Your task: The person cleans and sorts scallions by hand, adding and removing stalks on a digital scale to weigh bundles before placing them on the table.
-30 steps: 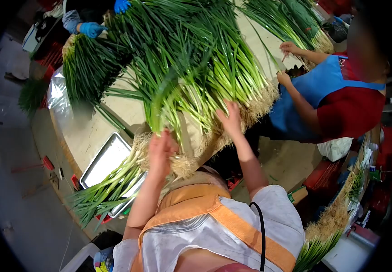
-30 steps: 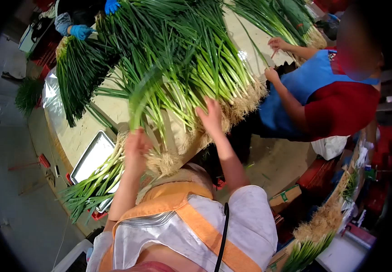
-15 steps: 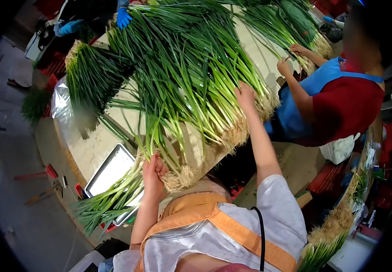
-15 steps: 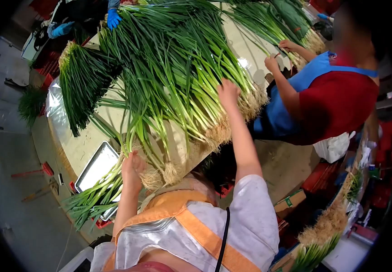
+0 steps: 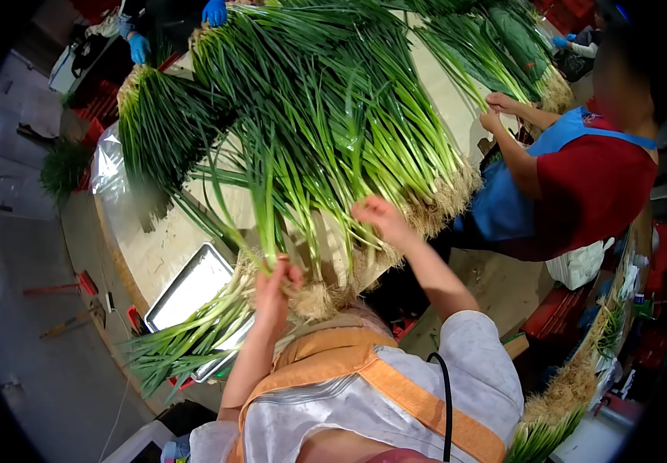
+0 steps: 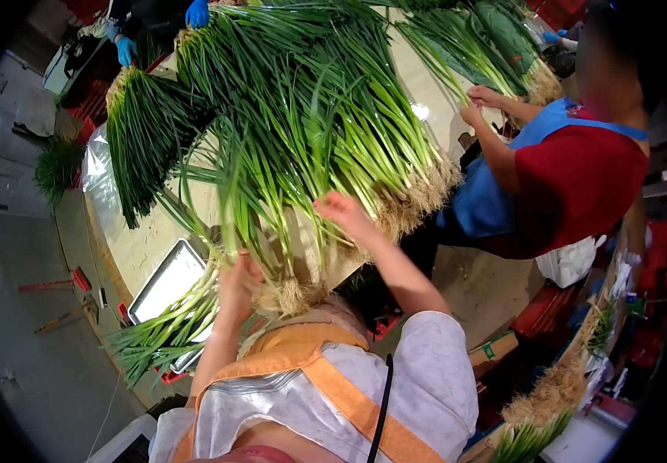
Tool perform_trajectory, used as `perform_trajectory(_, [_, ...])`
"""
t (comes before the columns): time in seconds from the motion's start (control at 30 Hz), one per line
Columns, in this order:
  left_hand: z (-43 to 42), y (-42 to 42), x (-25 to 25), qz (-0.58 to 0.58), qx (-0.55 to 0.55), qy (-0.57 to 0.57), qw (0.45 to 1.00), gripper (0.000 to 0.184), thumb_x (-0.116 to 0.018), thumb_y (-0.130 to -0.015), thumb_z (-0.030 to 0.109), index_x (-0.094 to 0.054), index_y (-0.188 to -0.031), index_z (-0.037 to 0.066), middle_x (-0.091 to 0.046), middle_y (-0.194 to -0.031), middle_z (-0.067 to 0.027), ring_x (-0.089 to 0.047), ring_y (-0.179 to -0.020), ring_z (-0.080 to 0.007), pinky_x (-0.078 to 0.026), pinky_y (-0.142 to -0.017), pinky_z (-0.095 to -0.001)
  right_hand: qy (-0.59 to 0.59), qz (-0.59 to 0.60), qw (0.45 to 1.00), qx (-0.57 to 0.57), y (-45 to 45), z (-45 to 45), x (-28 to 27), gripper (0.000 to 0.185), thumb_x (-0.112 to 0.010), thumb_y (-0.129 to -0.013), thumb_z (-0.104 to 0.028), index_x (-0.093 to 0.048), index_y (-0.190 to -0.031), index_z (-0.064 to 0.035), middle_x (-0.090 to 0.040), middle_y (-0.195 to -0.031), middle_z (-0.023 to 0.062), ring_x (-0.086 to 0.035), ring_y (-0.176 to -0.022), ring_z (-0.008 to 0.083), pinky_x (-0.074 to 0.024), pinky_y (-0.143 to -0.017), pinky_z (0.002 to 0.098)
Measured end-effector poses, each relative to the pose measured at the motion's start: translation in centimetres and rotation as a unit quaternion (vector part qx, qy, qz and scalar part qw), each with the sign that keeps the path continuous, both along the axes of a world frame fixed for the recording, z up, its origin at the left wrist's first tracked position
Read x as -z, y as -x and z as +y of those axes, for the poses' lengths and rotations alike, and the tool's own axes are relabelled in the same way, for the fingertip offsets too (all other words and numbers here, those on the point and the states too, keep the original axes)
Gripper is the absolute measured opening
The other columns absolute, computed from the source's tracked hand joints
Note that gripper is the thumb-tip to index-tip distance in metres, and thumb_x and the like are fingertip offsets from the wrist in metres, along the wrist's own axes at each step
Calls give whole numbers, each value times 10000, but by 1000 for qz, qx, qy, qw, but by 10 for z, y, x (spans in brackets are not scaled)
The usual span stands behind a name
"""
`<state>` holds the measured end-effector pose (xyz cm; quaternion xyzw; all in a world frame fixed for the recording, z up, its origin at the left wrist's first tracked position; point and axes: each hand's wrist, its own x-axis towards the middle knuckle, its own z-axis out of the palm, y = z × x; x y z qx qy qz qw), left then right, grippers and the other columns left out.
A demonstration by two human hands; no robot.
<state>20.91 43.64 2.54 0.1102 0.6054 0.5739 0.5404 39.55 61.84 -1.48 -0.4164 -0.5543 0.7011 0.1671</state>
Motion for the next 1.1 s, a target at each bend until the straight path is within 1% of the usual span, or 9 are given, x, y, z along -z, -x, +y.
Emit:
perform_trajectory(0.1, [6, -26, 30, -100, 78, 35, 991, 173, -419, -945, 158, -426, -1065, 34, -615, -989, -175, -598, -893, -235, -479, -820, -360, -2, 30, 994, -105, 26, -44, 21, 226, -540, -890, -273, -601, -1002, -86, -569, -1084, 72, -536, -1009, 197, -414, -943, 335])
perform_trajectory(0.3, [-28, 22, 37, -344, 45, -141, 927, 237, -385, -961, 212, -451, -1108, 38, -579, -740, -64, -589, -676, -161, -477, -727, -320, -225, -112, 952, -174, 19, -40, 35, 403, -515, -900, -306, -525, -1179, -16, -531, -1172, 136, -486, -1127, 240, -377, -975, 375])
perform_trajectory(0.37, [-11, 21, -70, -12, -173, 170, 970, 231, -382, -968, 244, -478, -1081, 67, -440, -554, 39, -448, -466, -83, -450, -617, -274, -245, -172, 947, -115, 3, -26, 54, 415, -542, -883, -320, -533, -1172, -22, -534, -1173, 141, -494, -1124, 253, -390, -951, 384])
perform_trajectory(0.43, [-40, 53, -80, -226, -61, -301, 924, 274, -343, -984, 267, -464, -1098, 49, -316, -483, 78, -337, -395, -38, -395, -535, -236, -289, -270, 912, -114, -10, -15, 67, 458, -569, -860, -350, -524, -1178, -23, -512, -1198, 149, -472, -1141, 270, -369, -966, 393])
perform_trajectory(0.57, [-44, 56, -100, -155, -146, -261, 942, 233, -379, -977, 281, -501, -1033, 91, -289, -484, 90, -252, -385, -34, -326, -496, -226, -431, -424, 792, -89, -7, -22, 107, 547, -618, -815, -384, -491, -1189, -6, -438, -1267, 171, -387, -1202, 308, -300, -1007, 422])
perform_trajectory(0.7, [-48, 44, -77, -165, -186, -152, 957, 178, -416, -964, 239, -508, -1008, 93, -255, -523, 79, -234, -449, -53, -325, -573, -250, -426, -401, 809, -51, 6, -41, 131, 444, -671, -756, -221, -518, -1109, 1, -358, -1321, 186, -282, -1258, 333, -229, -1029, 468])
perform_trajectory(0.87, [-73, 50, -80, -180, -177, -245, 936, 236, -403, -967, 294, -511, -1027, 93, -244, -489, 93, -226, -395, -33, -319, -520, -225, -412, -290, 863, 47, -17, -28, 134, 178, -620, -749, -73, -578, -919, -45, -579, -889, 106, -559, -843, 318, -459, -758, 369])
perform_trajectory(0.97, [-76, 53, -77, -85, -135, -255, 954, 249, -436, -950, 317, -513, -1028, 93, -241, -490, 91, -217, -398, -34, -319, -521, -225, -389, -304, 866, 82, -20, -32, 128, 160, -617, -764, -104, -595, -912, -50, -590, -1009, 120, -561, -892, 328, -441, -801, 393])
perform_trajectory(1.1, [-59, 42, -72, -95, -229, -155, 956, 196, -509, -903, 260, -507, -1009, 95, -240, -499, 86, -214, -415, -39, -322, -541, -239, -282, -452, 835, -138, 19, -56, 93, 655, -632, -763, -111, -327, -1326, 26, -443, -1270, 219, -414, -1181, 360, -292, -1030, 430])
